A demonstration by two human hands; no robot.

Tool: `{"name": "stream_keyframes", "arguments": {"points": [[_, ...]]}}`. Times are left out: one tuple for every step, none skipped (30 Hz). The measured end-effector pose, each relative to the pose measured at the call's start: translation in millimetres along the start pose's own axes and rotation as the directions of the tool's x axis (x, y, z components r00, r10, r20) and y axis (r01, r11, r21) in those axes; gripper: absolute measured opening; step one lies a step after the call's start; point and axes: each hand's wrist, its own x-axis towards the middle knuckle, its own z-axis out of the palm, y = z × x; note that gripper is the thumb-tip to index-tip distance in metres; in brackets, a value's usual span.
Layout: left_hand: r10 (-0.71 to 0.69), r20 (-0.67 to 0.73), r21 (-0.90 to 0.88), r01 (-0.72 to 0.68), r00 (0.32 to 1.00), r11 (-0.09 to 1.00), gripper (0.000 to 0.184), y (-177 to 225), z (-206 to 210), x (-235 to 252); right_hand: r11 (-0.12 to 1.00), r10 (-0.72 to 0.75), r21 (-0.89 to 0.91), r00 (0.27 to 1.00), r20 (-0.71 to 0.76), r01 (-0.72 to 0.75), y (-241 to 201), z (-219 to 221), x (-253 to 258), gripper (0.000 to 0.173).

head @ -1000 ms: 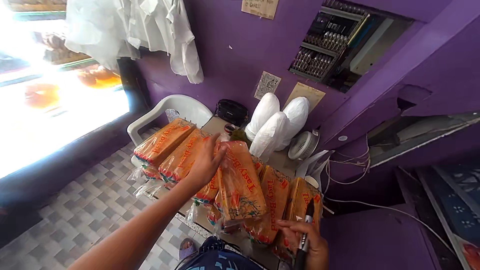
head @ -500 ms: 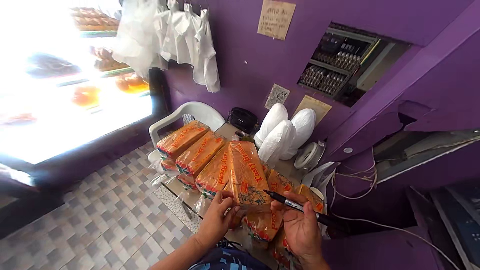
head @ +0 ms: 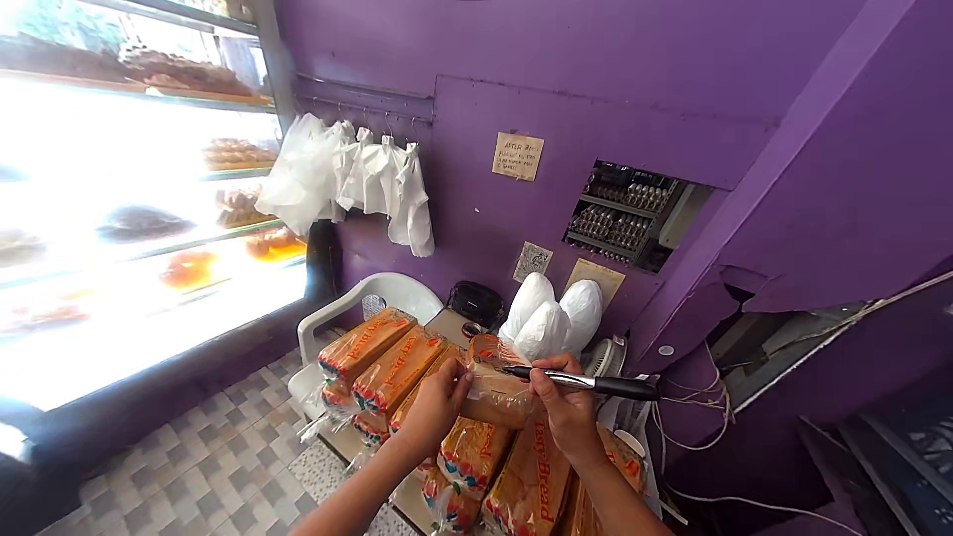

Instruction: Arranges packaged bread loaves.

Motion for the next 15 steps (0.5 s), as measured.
{"name": "stream_keyframes", "arguments": {"points": [[-0.001, -0.004, 0.000, 0.001, 1.000, 1.000, 0.030, 0, -2, 2, 0.999, -0.021, -0.028, 1.000, 0.006, 0.021, 1, 2, 2, 0.004], [-0.004, -0.008, -0.001, 0.004, 1.000, 1.000, 0.030, 0, -2, 4, 0.998, -0.034, -0.058, 0.999, 0.016, 0.035, 2, 2, 4, 0.002], [-0.007, -0.008, -0.001, 0.007, 1.000, 1.000, 0.029, 1, -3, 6, 0.996, -0.039, -0.083, 0.999, 0.026, 0.041, 3, 3, 5, 0.003], [-0.010, -0.008, -0.002, 0.010, 1.000, 1.000, 0.029, 2, -4, 8, 0.994, -0.044, -0.100, 0.998, 0.038, 0.048, 4, 2, 5, 0.004], [-0.008, -0.007, -0.001, 0.008, 1.000, 1.000, 0.028, 3, -5, 9, 0.992, -0.050, -0.117, 0.998, 0.044, 0.055, 7, 2, 6, 0.005], [-0.003, -0.007, 0.003, 0.003, 1.000, 1.000, 0.028, 3, -6, 10, 0.989, -0.058, -0.134, 0.997, 0.042, 0.063, 8, 1, 6, 0.005], [0.002, -0.006, 0.010, -0.002, 1.000, 1.000, 0.028, 4, -6, 12, 0.986, -0.064, -0.152, 0.997, 0.036, 0.069, 9, 1, 7, 0.005], [0.005, -0.001, 0.018, -0.005, 1.000, 1.000, 0.028, 4, -6, 13, 0.982, -0.069, -0.173, 0.997, 0.033, 0.073, 10, 1, 8, 0.004], [0.006, 0.004, 0.024, -0.006, 1.000, 1.000, 0.028, 5, -6, 14, 0.978, -0.075, -0.195, 0.997, 0.033, 0.080, 11, 1, 8, 0.005], [0.006, 0.013, 0.027, -0.007, 1.000, 1.000, 0.028, 5, -7, 15, 0.971, -0.085, -0.220, 0.996, 0.035, 0.091, 11, 1, 9, 0.005], [0.009, 0.018, 0.026, -0.010, 1.000, 1.000, 0.028, 5, -7, 15, 0.966, -0.095, -0.239, 0.995, 0.041, 0.102, 11, 1, 9, 0.005], [0.013, 0.019, 0.024, -0.014, 1.000, 1.000, 0.028, 5, -7, 15, 0.961, -0.099, -0.255, 0.994, 0.048, 0.108, 11, 2, 8, 0.005], [0.022, 0.017, 0.020, -0.023, 1.000, 1.000, 0.028, 5, -7, 16, 0.958, -0.099, -0.266, 0.994, 0.055, 0.111, 11, 2, 8, 0.004], [0.031, 0.016, 0.017, -0.031, 0.999, 0.999, 0.028, 5, -7, 16, 0.955, -0.099, -0.273, 0.993, 0.060, 0.112, 11, 2, 8, 0.003], [0.036, 0.014, 0.018, -0.036, 0.999, 0.999, 0.028, 4, -7, 17, 0.954, -0.098, -0.277, 0.993, 0.063, 0.112, 11, 2, 8, 0.003]]}}
